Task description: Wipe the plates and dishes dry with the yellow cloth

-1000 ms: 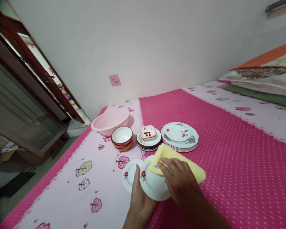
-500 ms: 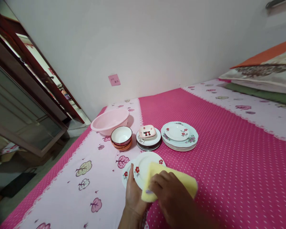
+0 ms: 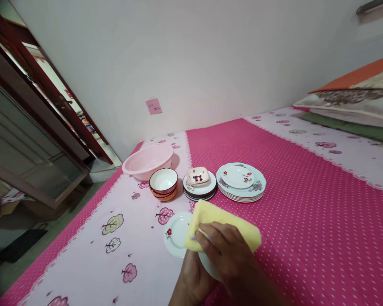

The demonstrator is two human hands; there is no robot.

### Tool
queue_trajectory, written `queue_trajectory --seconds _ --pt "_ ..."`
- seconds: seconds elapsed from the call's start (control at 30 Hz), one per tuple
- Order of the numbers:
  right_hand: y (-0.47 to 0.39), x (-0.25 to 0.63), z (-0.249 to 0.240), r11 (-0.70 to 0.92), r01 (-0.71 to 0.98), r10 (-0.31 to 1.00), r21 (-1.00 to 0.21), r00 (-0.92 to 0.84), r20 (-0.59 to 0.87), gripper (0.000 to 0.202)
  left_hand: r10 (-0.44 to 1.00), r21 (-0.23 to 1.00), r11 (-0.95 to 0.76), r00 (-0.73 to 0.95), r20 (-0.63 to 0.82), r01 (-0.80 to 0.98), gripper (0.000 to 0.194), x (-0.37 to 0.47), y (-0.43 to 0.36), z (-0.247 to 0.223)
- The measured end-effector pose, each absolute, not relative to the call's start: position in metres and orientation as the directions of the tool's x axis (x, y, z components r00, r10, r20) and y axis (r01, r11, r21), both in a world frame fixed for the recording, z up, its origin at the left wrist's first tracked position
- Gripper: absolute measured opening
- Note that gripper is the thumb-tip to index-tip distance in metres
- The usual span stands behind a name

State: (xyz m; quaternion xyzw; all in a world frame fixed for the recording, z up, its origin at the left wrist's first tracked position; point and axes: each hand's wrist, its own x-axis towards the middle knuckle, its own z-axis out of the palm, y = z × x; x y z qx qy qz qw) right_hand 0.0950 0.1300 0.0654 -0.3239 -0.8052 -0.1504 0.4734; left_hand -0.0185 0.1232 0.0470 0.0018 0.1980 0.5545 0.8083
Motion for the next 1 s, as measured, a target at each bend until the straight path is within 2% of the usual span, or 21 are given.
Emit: queue_trajectory --seconds 0.1,0.17,0.37,0.6,0.73,0.9,1.0 --pt "0.133 0.11 0.078 0.71 0.703 0.449 -0.035 -0.414 0.792 0.035 0.862 0.166 0.484 0.435 -0.262 -0.859 0.043 -0.017 0.126 0.059" --pt "0.136 0.12 0.082 0.683 0.729 0.48 -0.039 -0.408 0.777 0.036 0.866 0.18 0.491 0.455 -0.207 -0.852 0.05 -0.018 0.126 0.062" --pt "0.152 0.145 0.076 0.667 0.728 0.587 -0.156 -0.385 0.713 0.035 0.871 0.242 0.49 0.461 -0.171 -0.837 0.071 -0.028 0.132 0.055" --pt "0.147 0.151 0.085 0.702 0.604 0.693 -0.377 -0.459 0.556 0.043 0.896 0.23 0.432 0.388 -0.215 -0.872 0.066 -0.041 0.138 0.047" --pt "0.133 0.144 0.094 0.684 0.579 0.729 -0.443 -0.527 0.437 0.049 0.905 0.253 0.41 0.356 -0.233 -0.876 0.064 -0.045 0.141 0.044" --pt "0.117 0.13 0.095 0.688 0.474 0.712 -0.549 -0.588 0.384 0.052 0.894 0.244 0.41 0.334 -0.3 -0.879 0.073 -0.047 0.141 0.052" --pt "0.115 0.126 0.099 0.656 0.414 0.733 -0.631 -0.549 0.401 0.048 0.888 0.232 0.442 0.386 -0.251 -0.866 0.07 -0.046 0.139 0.059"
